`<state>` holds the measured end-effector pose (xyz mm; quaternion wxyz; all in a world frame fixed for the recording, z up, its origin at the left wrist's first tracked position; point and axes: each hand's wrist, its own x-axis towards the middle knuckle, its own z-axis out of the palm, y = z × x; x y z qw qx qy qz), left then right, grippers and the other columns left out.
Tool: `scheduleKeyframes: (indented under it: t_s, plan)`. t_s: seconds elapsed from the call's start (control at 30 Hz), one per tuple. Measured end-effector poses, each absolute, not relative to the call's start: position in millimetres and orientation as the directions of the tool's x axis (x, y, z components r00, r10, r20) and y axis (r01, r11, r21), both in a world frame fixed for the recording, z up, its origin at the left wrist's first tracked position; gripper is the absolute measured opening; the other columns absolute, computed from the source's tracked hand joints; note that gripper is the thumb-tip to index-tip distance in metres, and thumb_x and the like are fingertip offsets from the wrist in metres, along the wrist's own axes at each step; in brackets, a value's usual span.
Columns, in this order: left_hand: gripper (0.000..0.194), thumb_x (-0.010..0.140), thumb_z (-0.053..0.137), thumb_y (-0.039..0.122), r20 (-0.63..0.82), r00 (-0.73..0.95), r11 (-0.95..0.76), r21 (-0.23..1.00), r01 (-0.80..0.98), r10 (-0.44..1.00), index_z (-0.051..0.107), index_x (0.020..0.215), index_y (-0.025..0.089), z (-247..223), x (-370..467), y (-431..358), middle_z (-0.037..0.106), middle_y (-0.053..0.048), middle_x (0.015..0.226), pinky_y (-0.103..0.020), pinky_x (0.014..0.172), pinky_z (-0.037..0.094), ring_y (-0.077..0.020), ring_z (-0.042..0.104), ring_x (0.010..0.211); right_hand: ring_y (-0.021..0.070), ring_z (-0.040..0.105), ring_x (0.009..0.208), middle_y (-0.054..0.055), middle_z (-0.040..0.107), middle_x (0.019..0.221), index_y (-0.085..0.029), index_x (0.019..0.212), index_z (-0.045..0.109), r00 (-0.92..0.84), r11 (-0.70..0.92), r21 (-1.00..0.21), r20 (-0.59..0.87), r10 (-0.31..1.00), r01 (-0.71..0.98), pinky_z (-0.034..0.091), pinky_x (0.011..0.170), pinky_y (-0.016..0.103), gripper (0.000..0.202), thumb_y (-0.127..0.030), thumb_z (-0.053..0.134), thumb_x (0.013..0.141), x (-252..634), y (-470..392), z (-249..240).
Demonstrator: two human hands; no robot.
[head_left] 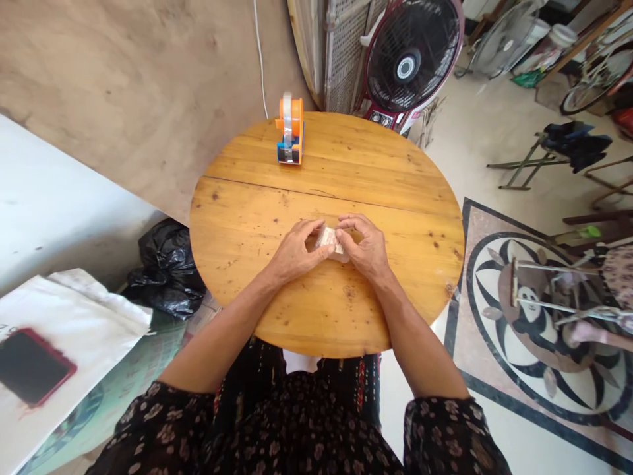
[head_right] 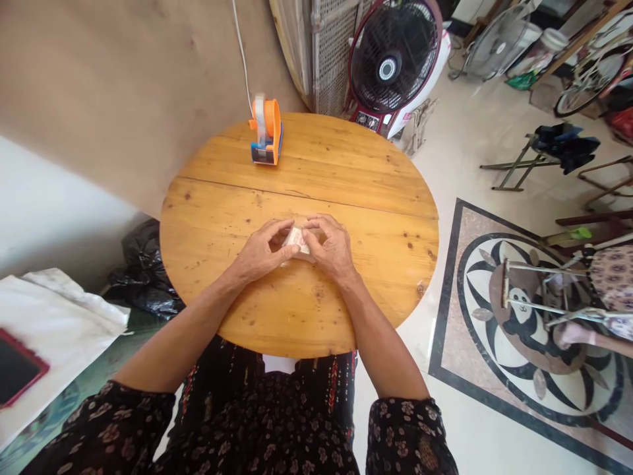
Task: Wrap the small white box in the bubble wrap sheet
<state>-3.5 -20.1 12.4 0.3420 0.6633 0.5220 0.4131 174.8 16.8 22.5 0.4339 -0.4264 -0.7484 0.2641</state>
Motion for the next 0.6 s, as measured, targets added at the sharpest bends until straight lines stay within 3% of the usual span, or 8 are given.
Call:
scheduleKeyframes:
  t_s: [0.37,0.6]
  plan:
    - [0.048,0.077,0.067,0.037,0.218,0.095,-0.235,0.822,0.518,0.971,0.057,0.12,0.019,14.5,5.2,-23.7,0.063,-0.01,0.117,-0.043,0.098,0.046,-0.0256,0.06,0.107,0.0215,0.063,0.103,0.006,0.068,0.104,-0.025,0.078,0.069,-0.206,0.443,-0.831,0.394,0.896,0.337,0.047,0.097,0.042,0.011,-0.03,0.061,0.084,171.3,15.1,23.7]
    - [0.074,0.071,0.071,0.03,0.228,0.168,-0.281,0.842,0.461,0.959,0.041,0.137,0.018,15.7,7.9,-25.5,0.056,-0.013,0.131,-0.044,0.101,0.044,-0.0282,0.056,0.116,0.0202,0.062,0.101,0.006,0.068,0.102,-0.023,0.078,0.07,-0.146,0.401,-0.895,0.378,0.914,0.196,0.048,0.094,0.039,0.013,-0.033,0.065,0.083,172.7,13.3,31.3]
